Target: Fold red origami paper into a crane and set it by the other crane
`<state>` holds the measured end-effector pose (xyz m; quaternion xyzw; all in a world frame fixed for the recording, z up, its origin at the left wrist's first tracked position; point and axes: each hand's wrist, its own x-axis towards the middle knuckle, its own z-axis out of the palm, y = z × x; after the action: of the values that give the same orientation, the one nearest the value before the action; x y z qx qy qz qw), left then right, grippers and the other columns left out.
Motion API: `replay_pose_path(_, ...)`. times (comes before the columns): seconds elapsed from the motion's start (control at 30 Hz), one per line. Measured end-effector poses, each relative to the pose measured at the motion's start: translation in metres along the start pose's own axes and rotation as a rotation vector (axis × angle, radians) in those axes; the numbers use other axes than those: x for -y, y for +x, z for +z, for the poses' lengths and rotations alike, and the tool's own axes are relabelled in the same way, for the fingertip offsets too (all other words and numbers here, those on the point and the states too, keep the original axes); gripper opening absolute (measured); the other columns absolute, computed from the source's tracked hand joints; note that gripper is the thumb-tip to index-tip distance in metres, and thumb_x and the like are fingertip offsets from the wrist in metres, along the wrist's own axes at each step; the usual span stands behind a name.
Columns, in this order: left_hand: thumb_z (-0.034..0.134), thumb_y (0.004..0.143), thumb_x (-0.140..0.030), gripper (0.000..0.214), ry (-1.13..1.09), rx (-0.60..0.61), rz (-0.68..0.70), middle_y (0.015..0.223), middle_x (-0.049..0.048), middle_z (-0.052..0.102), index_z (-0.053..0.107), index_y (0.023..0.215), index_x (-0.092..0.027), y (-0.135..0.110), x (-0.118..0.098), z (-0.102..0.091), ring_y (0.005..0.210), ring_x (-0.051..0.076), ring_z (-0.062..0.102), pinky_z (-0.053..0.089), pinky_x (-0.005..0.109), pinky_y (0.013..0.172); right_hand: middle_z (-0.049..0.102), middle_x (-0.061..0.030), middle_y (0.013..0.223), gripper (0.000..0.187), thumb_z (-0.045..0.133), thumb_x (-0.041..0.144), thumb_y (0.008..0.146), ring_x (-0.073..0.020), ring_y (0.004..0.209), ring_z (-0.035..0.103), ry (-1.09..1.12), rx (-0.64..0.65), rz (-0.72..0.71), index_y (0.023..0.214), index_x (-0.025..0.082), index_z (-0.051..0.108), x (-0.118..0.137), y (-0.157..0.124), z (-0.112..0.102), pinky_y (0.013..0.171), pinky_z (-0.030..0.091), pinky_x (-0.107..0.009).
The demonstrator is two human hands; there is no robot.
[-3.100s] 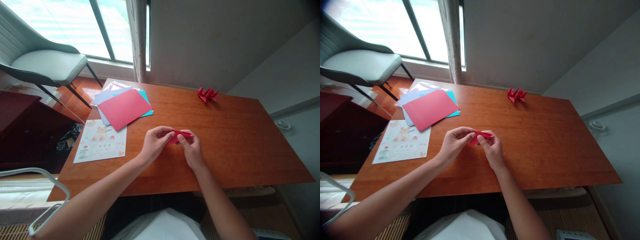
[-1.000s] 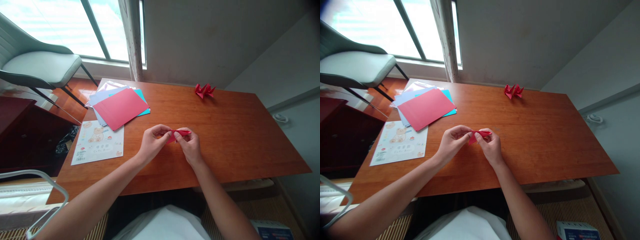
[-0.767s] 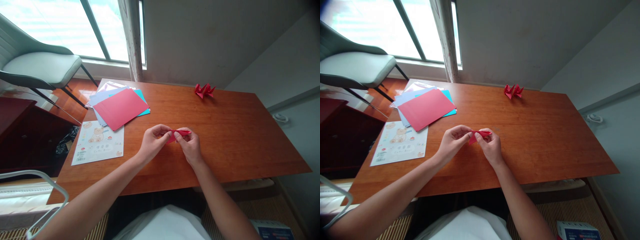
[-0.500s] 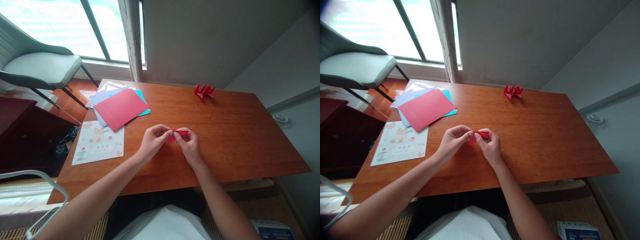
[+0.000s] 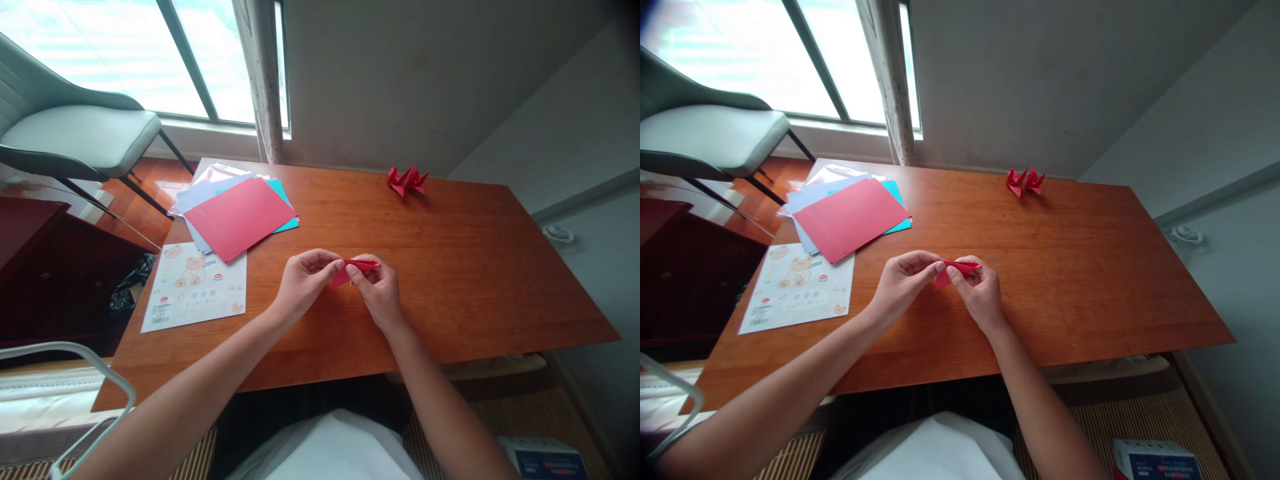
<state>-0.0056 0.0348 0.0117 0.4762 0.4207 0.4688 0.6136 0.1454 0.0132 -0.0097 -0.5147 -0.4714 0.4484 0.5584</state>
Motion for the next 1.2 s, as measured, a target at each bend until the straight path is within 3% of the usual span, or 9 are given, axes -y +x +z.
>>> replay_pose_path(0.43,0.078,0.078,-0.035,0.021,0.025,-0.032,0.016,0.073,0.0026,0.070,0.073,0.079,-0.015,0.0004,0.0024,-0.0022,0.064,0.011,0.060,0.047,0.021,0.060,0.067,0.0008,0.079,0.020,0.075,0.039,0.080,-0.0109,0.062,0.059,0.059,0.005,0.002,0.088,0.022,0.068,0.0016,0.0010,-0.0016,0.059,0.051,-0.025)
replay_pose_path(0.77,0.078,0.077,-0.036,0.021,0.114,-0.135,0.054,0.074,0.0029,0.071,0.072,0.077,-0.016,-0.0018,-0.0024,0.0010,0.065,0.012,0.061,0.047,0.022,0.059,0.068,0.0002,0.071,0.020,0.076,0.042,0.079,-0.0120,0.062,0.060,0.118,-0.139,0.009,0.081,0.022,0.073,-0.0056,0.0056,-0.0056,0.057,0.049,-0.025)
replay_pose_path(1.2,0.075,0.080,-0.037,0.023,0.244,-0.139,0.132,0.073,0.0040,0.072,0.072,0.078,-0.015,0.0005,0.0009,-0.0032,0.064,0.014,0.063,0.050,0.022,0.060,0.069,0.0000,0.067,0.024,0.081,0.042,0.074,-0.0128,0.060,0.064,0.205,-0.187,0.146,0.076,0.020,0.074,-0.0046,0.0083,-0.0081,0.057,0.048,-0.025)
